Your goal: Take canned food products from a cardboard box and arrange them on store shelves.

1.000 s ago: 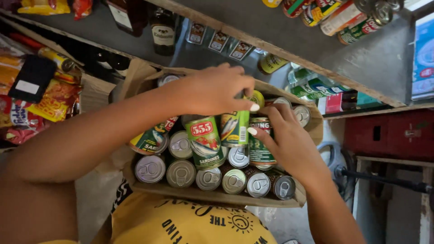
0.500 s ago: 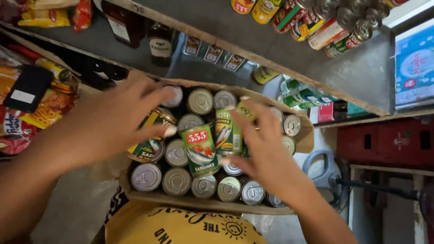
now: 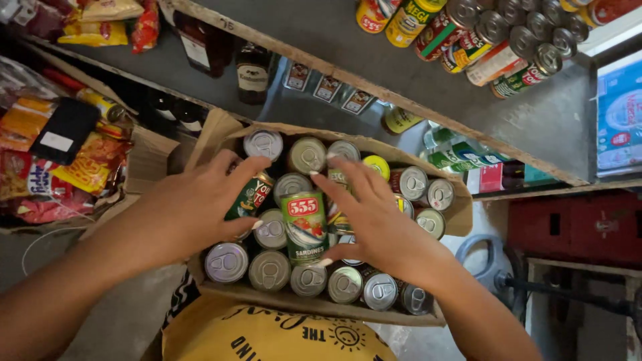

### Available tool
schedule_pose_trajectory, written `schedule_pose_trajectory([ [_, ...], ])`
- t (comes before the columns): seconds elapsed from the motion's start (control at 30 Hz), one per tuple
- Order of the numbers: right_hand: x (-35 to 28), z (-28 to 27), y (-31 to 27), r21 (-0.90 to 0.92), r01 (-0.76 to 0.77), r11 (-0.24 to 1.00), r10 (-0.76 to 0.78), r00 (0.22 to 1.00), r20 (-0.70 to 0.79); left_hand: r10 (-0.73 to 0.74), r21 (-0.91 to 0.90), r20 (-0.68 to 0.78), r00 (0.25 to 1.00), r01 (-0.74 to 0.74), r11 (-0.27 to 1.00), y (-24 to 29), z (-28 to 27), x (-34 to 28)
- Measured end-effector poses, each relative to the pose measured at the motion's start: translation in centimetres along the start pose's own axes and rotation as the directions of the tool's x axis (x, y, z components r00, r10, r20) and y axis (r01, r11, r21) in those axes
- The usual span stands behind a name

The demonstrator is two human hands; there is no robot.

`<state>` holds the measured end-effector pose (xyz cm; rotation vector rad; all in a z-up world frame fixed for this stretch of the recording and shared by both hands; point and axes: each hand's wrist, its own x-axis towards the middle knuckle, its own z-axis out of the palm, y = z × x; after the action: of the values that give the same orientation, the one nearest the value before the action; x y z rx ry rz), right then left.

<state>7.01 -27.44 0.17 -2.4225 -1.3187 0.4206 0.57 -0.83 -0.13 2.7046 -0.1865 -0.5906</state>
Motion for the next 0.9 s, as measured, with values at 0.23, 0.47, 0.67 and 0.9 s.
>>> schedule_pose_trajectory([
  [0.23, -1.5, 0.1, 1.0, 0.014, -0.17, 0.985, 0.17, 0.985, 0.022, 0.047, -0.186, 0.048, 0.998, -0.037, 0.982, 1.0, 1.9, 1.2],
  [0.47, -1.4, -0.1, 0.1, -0.03, -0.071, 0.997, 0.069, 0.996, -0.059, 0.043, -0.093, 0.034, 0.999, -0.04, 0.995, 1.9, 1.6, 0.6],
  [0.67, -1.3, 2.0, -0.2, -0.097, 0.082, 0.992, -0.092, 0.99, -0.106, -0.045, -0.093, 0.086, 0.995, 0.053, 0.994, 2.2, 1.7, 0.0],
  [0.9, -2.3, 5.2, 1.0, 0.247, 0.231, 0.941, -0.207, 0.971, -0.118, 0.134, -0.377, -0.188, 0.973, -0.197, 0.905, -1.2, 5.4, 1.5],
])
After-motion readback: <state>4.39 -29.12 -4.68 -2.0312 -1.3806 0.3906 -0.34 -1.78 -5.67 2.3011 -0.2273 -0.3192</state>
